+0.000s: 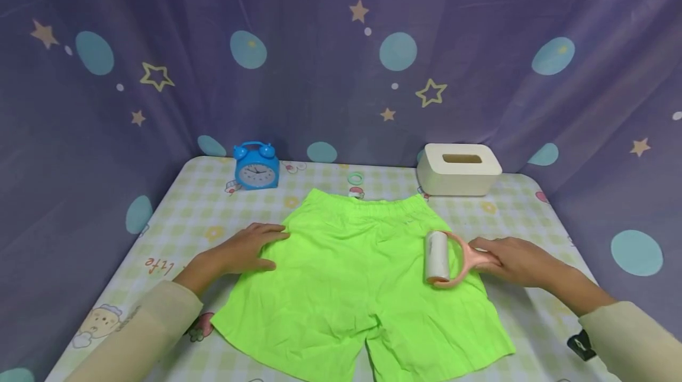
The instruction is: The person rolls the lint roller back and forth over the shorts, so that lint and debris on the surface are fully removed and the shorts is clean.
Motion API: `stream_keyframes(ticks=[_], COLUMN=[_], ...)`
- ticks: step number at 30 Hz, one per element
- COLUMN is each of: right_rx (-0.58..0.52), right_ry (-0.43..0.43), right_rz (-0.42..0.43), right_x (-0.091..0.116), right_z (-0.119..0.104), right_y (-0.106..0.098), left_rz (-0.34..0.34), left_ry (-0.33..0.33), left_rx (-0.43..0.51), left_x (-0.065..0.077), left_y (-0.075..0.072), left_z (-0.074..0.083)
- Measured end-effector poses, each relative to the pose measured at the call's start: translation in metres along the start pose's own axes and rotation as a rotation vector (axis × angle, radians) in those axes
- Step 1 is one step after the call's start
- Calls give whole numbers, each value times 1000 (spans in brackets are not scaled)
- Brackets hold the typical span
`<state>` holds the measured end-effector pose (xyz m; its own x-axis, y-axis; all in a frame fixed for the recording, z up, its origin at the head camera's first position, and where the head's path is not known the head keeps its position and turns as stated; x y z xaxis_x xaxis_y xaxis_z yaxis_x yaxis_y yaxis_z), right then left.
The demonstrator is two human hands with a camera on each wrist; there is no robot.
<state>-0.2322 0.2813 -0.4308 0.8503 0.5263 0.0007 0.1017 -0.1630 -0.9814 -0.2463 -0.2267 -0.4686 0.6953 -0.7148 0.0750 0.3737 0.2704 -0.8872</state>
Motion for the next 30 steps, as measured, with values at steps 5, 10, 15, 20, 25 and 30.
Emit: stream_keyframes(ticks=[5, 10, 15, 20, 25, 30], right_rx=[22, 47, 67, 87, 118, 120], right_ry=[-27, -85, -106, -94, -124, -114], right_rz=[-19, -62, -88, -78, -47, -87], right_x=[10, 7, 6, 4, -5, -10], right_z=[15, 22, 27, 24, 11, 3], right_y=[-5, -20, -29, -28, -28, -25], left_rz=[-2, -2, -12, 0, 5, 1], left_ry=[-8, 0, 3, 0, -12, 4], left_rx=[-1, 3, 4, -11, -5, 8], left_x=[2, 0, 1, 0, 1, -1], left_y=[-2, -1, -2, -4, -4, 0], left_z=[-1, 0, 3, 2, 0, 0])
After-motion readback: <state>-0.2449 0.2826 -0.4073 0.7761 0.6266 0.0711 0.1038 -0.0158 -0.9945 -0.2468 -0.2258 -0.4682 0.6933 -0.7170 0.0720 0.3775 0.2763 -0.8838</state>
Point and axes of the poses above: each hand's wrist, its own x-axis away from the middle knuckle, its own y-axis out of the palm, z = x × y, the point moved 7 cm from there along -x, towards the middle knuckle, and after that the axes turned 12 degrees about y, right-handed, at the moved point
